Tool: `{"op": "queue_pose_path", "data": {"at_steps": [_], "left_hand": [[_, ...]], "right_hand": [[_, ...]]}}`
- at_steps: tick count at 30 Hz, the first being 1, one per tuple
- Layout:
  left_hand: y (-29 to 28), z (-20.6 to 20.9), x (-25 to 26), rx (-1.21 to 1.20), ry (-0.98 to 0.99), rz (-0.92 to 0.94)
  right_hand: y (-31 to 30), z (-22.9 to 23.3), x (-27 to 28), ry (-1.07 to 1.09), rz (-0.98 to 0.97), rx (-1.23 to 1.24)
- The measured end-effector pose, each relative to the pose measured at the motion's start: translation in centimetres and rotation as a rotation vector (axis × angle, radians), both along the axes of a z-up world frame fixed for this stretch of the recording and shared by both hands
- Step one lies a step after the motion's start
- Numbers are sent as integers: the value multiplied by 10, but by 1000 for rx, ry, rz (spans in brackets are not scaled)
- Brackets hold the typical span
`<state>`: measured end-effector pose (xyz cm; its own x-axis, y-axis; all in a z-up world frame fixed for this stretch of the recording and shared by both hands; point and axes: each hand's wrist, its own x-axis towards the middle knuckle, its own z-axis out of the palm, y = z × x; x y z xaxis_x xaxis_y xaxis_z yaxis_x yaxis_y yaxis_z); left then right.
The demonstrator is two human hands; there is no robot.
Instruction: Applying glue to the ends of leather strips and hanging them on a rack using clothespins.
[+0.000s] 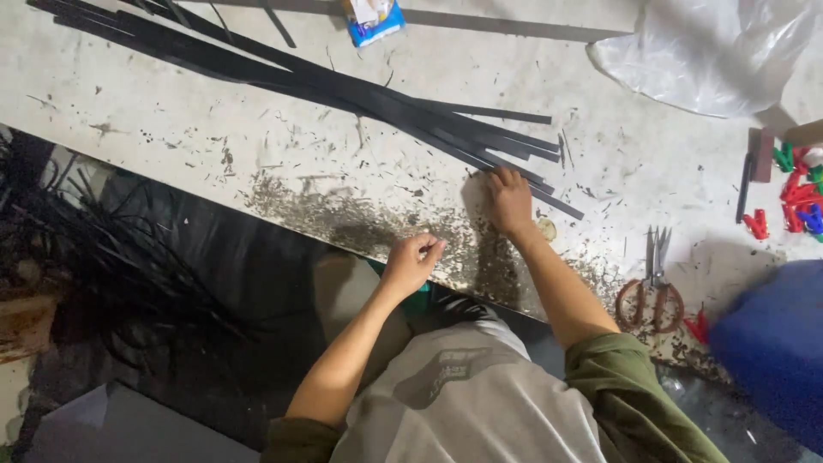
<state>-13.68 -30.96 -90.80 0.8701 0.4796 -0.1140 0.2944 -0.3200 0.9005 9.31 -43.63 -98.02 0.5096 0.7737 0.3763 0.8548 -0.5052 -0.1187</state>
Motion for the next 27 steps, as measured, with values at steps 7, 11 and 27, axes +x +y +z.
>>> {"op": "queue_pose_path", "data": {"at_steps": [7,11,27], "left_hand": [[-47,41,4,-15,17,6],[-69,50,5,-2,30,31],[-104,140,91,509,-288,-412]], "right_hand": [[8,-56,23,162,-101,-55],[3,-53,17,228,-126,-110],[-161,208,-36,1157,161,643]]}}
